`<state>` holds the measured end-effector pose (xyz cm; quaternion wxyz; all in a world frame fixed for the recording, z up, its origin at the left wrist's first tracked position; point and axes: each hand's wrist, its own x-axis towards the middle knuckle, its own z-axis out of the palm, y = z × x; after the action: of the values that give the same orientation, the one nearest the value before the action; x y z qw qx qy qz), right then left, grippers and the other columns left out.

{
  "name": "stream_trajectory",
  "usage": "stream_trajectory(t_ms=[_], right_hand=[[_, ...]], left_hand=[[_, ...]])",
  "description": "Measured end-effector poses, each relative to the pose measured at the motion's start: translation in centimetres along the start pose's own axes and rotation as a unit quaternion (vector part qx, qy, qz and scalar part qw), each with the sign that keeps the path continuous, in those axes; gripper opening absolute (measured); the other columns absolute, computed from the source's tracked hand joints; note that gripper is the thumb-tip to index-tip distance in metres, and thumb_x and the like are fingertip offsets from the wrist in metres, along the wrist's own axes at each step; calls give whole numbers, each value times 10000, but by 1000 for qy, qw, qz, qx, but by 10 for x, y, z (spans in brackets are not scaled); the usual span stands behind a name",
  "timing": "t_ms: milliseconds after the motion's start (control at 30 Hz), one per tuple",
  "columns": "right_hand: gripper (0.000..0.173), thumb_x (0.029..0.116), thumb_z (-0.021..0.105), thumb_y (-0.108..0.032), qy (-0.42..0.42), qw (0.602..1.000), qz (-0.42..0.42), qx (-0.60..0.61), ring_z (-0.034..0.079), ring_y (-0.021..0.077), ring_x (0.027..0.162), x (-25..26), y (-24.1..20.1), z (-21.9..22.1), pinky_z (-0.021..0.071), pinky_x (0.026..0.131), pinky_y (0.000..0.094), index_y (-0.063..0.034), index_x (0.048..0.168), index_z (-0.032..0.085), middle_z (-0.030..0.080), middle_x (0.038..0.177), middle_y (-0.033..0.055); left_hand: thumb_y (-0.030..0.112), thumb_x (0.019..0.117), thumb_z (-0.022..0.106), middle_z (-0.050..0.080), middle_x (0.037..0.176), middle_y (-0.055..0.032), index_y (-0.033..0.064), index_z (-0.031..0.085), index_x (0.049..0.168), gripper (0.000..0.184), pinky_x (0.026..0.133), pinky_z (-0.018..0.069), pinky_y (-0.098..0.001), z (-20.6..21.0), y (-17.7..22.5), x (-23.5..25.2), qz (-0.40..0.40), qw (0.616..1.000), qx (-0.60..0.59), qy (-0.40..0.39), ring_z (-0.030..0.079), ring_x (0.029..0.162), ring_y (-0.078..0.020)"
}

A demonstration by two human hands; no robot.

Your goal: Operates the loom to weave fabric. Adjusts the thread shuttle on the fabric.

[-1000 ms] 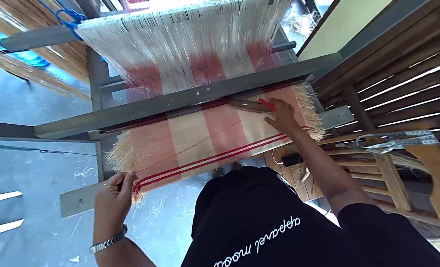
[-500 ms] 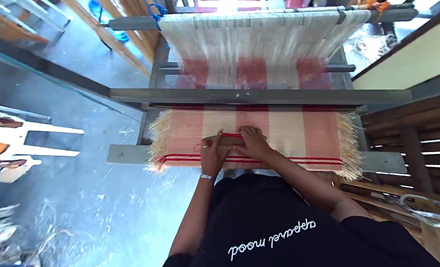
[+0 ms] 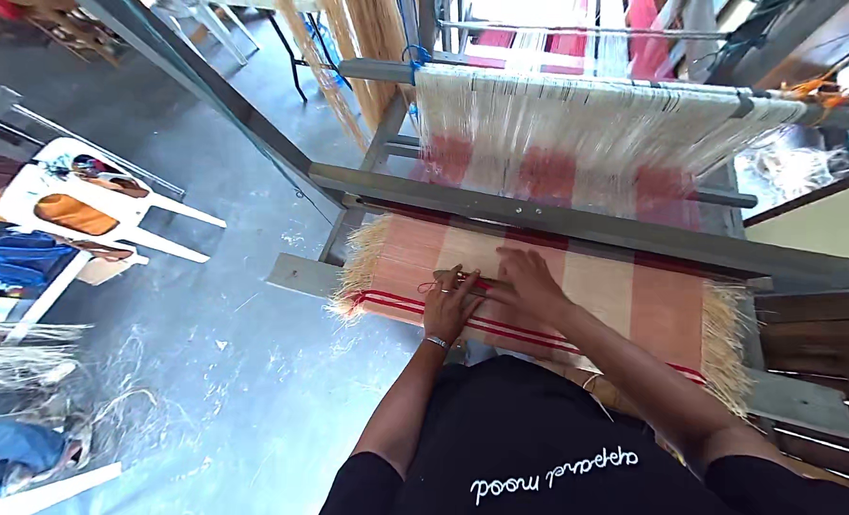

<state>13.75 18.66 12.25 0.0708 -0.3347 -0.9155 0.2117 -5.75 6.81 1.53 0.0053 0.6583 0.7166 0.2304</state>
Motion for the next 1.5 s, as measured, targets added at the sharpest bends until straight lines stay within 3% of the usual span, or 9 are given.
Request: stream_trajectory(t_ms=[100,167,267,533,800,1100,1300,1400,1500], right_hand=[[579,1028,531,-534,152,984,60,-66,539,382,1325,20,36,-51,379,1148,594,-17,1269,631,599,1385,202],[739,1024,427,-649,149,970,166,-100,545,443,1300,27,63,-71,329,1145,662,9,1298,624,621,1323,255],[824,1012,341,-711,129,956,232,-122,594,454,1200,18,69,-66,399,1044,659,34,1200,640,653,1209,267],[909,947,340,-811,190,941,228,-163,622,436,1112,20,71,-48,409,1011,630,32,1105,643,675,1107,242],[918,959,298,-805,155,953,222,-135,584,423,1202,31,84,-61,370,1063,619,18,1222,610,650,1206,238],[954,954,349,-798,75,964,229,-112,504,455,1320,8,63,-66,319,1116,642,50,1344,546,581,1355,276],[992,916,388,-834,59,964,229,-125,505,451,1314,10,62,-70,338,1093,642,44,1355,530,572,1357,278],[993,909,392,-839,78,964,221,-127,523,462,1282,11,66,-65,347,1076,646,45,1332,547,588,1326,277],[956,916,387,-833,112,963,205,-131,550,457,1227,10,67,-61,364,1053,637,29,1287,570,614,1263,260]], left_hand=[[618,1013,481,529,1528,-71,417,532,1480,510,1039,504,-464,4,0,0,-1,1000,0,-1,566,1335,-263],[624,1013,475,528,1529,-62,426,537,1473,505,1065,491,-451,6,-1,-1,-4,1000,4,2,557,1348,-249],[613,1022,467,515,1541,-53,427,530,1479,497,1060,488,-450,6,-1,-4,-2,1000,5,0,551,1351,-247],[574,1021,512,517,1531,-62,414,543,1472,480,1078,477,-462,7,-2,-4,-12,1000,-15,0,547,1350,-245],[554,1028,513,498,1540,-87,382,524,1496,498,1083,470,-473,10,-4,-5,3,1000,-15,14,539,1350,-264],[509,1046,488,492,1546,-122,376,499,1518,490,1114,449,-475,9,-6,-3,13,1000,-12,22,516,1384,-291],[511,1038,515,437,1579,-163,360,477,1537,523,1088,465,-475,10,-7,-4,14,998,-32,50,516,1376,-318],[567,977,607,356,1612,-199,283,434,1572,681,1025,505,-453,4,-7,-6,7,993,-98,67,540,1321,-320],[530,923,705,301,1630,-209,165,409,1580,808,1128,442,-445,-7,-7,-13,-40,969,-211,124,460,1396,-315]])
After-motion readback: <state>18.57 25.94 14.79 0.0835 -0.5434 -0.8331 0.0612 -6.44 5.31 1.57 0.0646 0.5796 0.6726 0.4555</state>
